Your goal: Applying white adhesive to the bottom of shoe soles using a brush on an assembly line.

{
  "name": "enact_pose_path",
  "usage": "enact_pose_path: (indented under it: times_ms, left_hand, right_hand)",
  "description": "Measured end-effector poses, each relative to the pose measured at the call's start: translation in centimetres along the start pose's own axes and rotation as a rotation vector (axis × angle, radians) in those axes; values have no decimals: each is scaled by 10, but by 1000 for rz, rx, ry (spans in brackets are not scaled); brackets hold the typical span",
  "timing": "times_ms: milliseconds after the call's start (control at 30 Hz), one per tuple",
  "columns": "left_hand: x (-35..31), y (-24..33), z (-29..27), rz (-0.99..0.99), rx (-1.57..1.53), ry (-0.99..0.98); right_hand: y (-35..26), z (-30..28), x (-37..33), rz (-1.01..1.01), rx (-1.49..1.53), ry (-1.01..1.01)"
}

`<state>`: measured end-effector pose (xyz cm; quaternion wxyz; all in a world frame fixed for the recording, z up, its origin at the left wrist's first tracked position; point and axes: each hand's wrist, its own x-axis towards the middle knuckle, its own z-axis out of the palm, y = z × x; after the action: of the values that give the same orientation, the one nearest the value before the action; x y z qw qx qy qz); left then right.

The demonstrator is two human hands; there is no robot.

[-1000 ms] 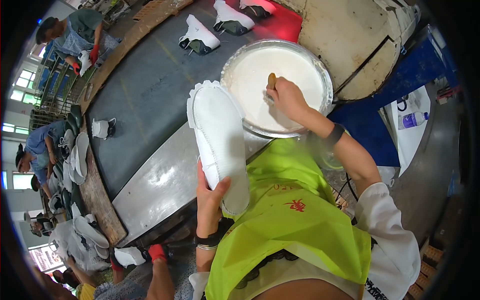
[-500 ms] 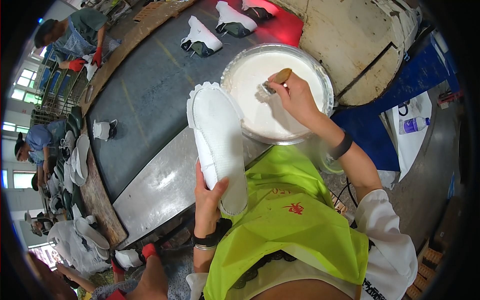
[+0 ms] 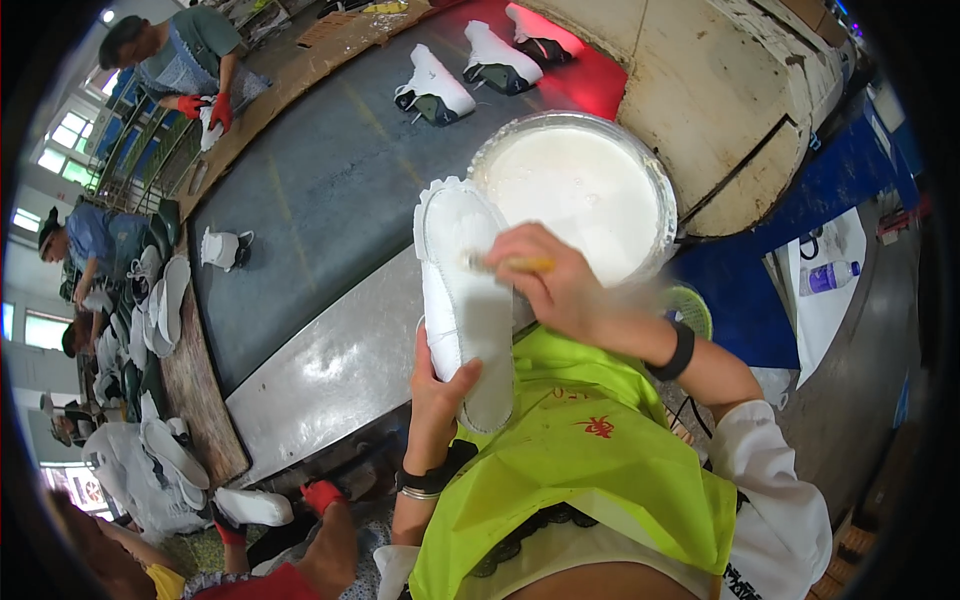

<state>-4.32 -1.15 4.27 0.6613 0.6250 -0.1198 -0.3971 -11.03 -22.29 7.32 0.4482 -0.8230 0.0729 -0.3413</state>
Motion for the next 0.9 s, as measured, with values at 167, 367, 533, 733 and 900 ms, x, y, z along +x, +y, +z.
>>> enact_pose_path:
  times_ms: [167,367,533,733,900]
  left_hand:
    - [-4,-8,-3,-7,103,20]
    - [-13,-7,-8,76,48,-2]
    - [-3,10,-4,-25,-75,30]
    - [62,29,-47,-94,-216,-23]
    - [230,97,-60,-37,50,39]
  right_hand:
    - [-15,8,25,355,257,-68]
    - [11,13,61,229,1,195]
    - [24,8,0,216,-76,163]
    - [1,-7,-1,262,33,50]
    - [21,-53,23,486,236,253]
